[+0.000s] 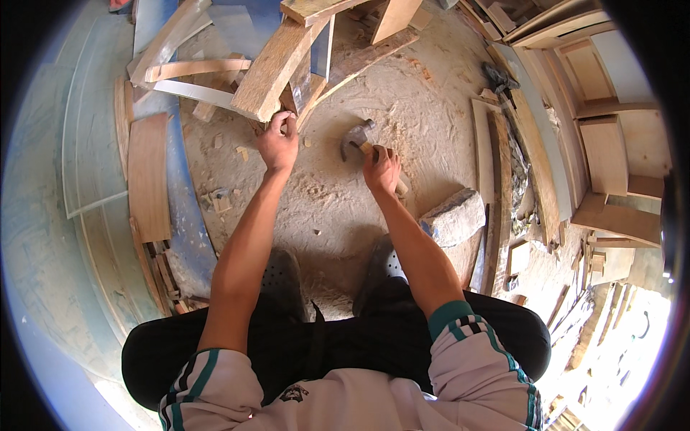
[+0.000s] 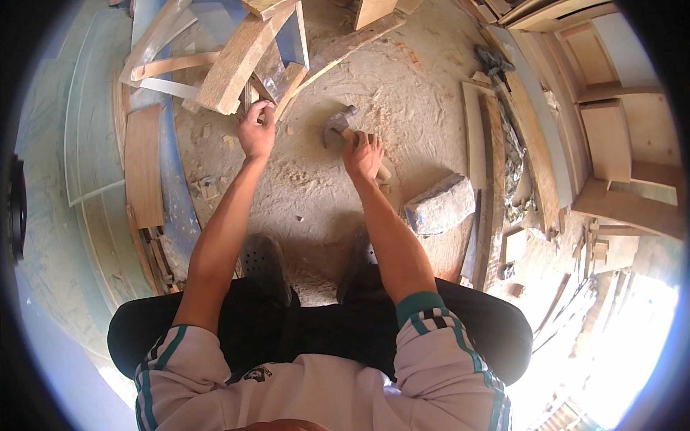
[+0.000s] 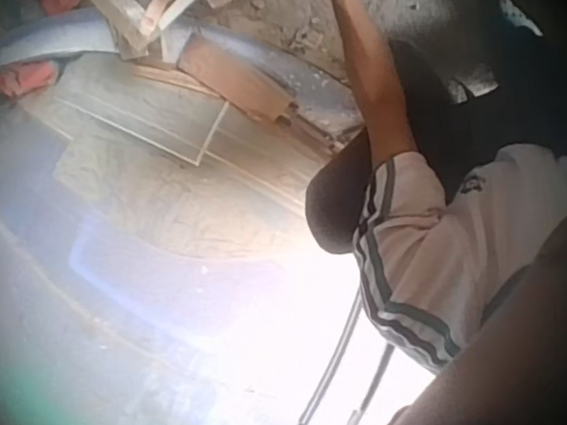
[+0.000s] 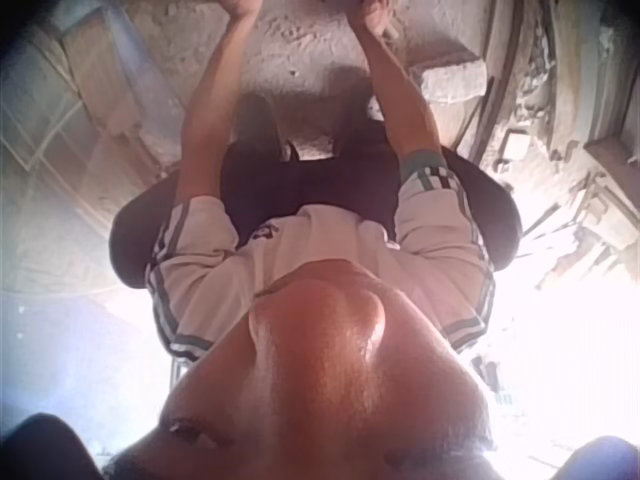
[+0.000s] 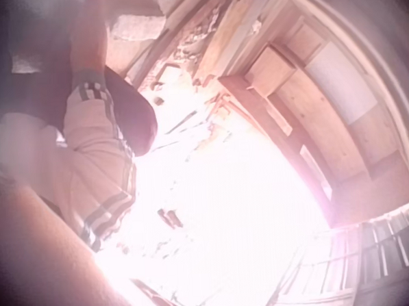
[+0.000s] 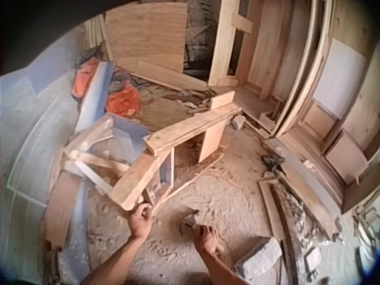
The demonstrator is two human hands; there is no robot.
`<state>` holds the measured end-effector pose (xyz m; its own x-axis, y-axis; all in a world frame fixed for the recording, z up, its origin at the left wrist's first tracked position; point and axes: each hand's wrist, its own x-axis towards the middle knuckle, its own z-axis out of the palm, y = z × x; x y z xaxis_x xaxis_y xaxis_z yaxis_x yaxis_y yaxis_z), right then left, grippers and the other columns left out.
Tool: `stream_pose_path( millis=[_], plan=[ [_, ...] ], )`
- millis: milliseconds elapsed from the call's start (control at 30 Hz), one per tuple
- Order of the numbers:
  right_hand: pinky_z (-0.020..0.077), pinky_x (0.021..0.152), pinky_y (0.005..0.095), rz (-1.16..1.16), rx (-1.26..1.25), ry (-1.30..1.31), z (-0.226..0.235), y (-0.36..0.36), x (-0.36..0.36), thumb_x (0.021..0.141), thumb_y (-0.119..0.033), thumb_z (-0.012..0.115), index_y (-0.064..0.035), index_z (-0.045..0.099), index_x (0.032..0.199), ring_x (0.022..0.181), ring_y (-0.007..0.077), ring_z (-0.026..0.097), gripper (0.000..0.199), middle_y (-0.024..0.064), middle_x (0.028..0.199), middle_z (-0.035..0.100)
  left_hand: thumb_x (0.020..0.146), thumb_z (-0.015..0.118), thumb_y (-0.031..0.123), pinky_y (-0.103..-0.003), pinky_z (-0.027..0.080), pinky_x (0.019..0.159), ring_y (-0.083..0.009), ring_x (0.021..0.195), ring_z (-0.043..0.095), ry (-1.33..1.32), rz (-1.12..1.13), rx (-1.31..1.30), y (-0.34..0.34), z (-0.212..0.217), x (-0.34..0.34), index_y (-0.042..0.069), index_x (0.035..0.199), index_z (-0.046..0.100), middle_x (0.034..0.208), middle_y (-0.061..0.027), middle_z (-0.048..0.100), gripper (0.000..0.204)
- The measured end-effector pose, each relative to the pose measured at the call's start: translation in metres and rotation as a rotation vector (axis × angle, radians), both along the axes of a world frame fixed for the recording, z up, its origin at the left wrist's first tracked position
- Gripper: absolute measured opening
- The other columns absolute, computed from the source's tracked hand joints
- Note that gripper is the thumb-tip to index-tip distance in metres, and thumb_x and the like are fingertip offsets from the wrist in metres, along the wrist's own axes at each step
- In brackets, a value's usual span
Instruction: The person sits on the floor and uses a hammer to drive nails into a wooden frame. They repeatedly adjust the wood pieces and strike the nails to secure the joints of the structure.
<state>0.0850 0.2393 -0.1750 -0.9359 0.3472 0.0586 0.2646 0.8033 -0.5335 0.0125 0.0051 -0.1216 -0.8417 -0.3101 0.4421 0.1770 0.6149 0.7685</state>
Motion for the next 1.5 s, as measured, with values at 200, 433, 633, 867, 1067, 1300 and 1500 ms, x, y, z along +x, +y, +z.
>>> stream_pose_path(
  millis=[200, 433, 633, 867, 1067, 1300, 1500],
  plan=[
    [0.0367, 0.102, 0.0476, 0.092, 0.194, -0.182, 0.009, -0.003, 0.002, 0.088, -0.027, 0.061, -0.0073, 0.055, 0.124, 0.117, 0.0361, 0.049, 0.041, 0.0182, 0.12, 0.052, 0.089, 0.067, 0.028, -0.042, 0.052, 0.062, -0.0342, 0.071, 0.069, -0.059, 0.008, -0.045, -0.001, 0.004, 0.002, 0.014, 0.096, 0.071, 0.079, -0.0155, 0.071, 0.016],
    [0.0499, 0.083, 0.0512, 0.198, 0.202, -0.42, 0.029, -0.001, -0.007, 0.096, -0.035, 0.055, -0.0046, 0.048, 0.12, 0.102, 0.042, 0.062, 0.04, 0.0237, 0.108, 0.062, 0.089, 0.068, 0.028, -0.04, 0.053, 0.062, -0.0335, 0.069, 0.069, -0.08, 0.001, -0.014, 0.002, 0.005, 0.002, 0.011, 0.094, 0.075, 0.08, -0.0156, 0.071, 0.018],
    [0.0519, 0.073, 0.0537, 0.313, 0.046, -0.248, 0.06, 0.006, -0.013, 0.097, -0.044, 0.051, -0.0029, 0.049, 0.116, 0.084, 0.0477, 0.066, 0.045, 0.0285, 0.088, 0.067, 0.087, 0.07, 0.025, -0.037, 0.053, 0.061, -0.0297, 0.071, 0.07, -0.009, 0.002, -0.081, 0.0, -0.004, -0.001, 0.011, 0.094, 0.075, 0.084, -0.0115, 0.073, 0.016],
    [0.054, 0.064, 0.051, 0.672, -0.053, -0.072, 0.113, -0.02, -0.019, 0.091, -0.033, 0.061, -0.0027, 0.054, 0.109, 0.073, 0.0472, 0.066, 0.036, 0.0244, 0.075, 0.067, 0.085, 0.07, 0.019, -0.042, 0.053, 0.06, -0.0344, 0.07, 0.068, -0.027, -0.015, 0.019, 0.0, 0.005, 0.004, 0.009, 0.088, 0.071, 0.08, -0.0142, 0.07, 0.011],
    [0.0519, 0.056, 0.0499, 0.711, -0.105, 0.08, 0.132, -0.065, -0.031, 0.088, -0.022, 0.065, -0.0048, 0.052, 0.099, 0.065, 0.0459, 0.065, 0.024, 0.0225, 0.064, 0.062, 0.084, 0.068, 0.016, -0.043, 0.054, 0.064, -0.0346, 0.077, 0.068, -0.025, -0.028, -0.025, -0.003, 0.008, 0.009, 0.009, 0.095, 0.071, 0.086, -0.0143, 0.07, 0.013],
    [0.0513, 0.054, 0.0504, 0.704, -0.047, 0.025, 0.138, -0.07, -0.045, 0.091, -0.027, 0.064, -0.0044, 0.053, 0.095, 0.065, 0.0474, 0.064, 0.025, 0.023, 0.063, 0.061, 0.083, 0.068, 0.017, -0.045, 0.054, 0.064, -0.0361, 0.075, 0.067, -0.086, -0.031, -0.055, -0.004, 0.008, 0.011, 0.008, 0.096, 0.071, 0.085, -0.016, 0.069, 0.016],
    [0.0512, 0.055, 0.0501, 0.684, -0.14, 0.06, 0.139, -0.073, -0.04, 0.09, -0.027, 0.065, -0.0043, 0.054, 0.094, 0.064, 0.047, 0.063, 0.026, 0.0228, 0.062, 0.06, 0.082, 0.069, 0.018, -0.045, 0.053, 0.062, -0.0356, 0.072, 0.067, -0.068, -0.026, -0.073, -0.006, 0.001, 0.007, 0.008, 0.095, 0.071, 0.083, -0.0161, 0.069, 0.017]
  ],
)
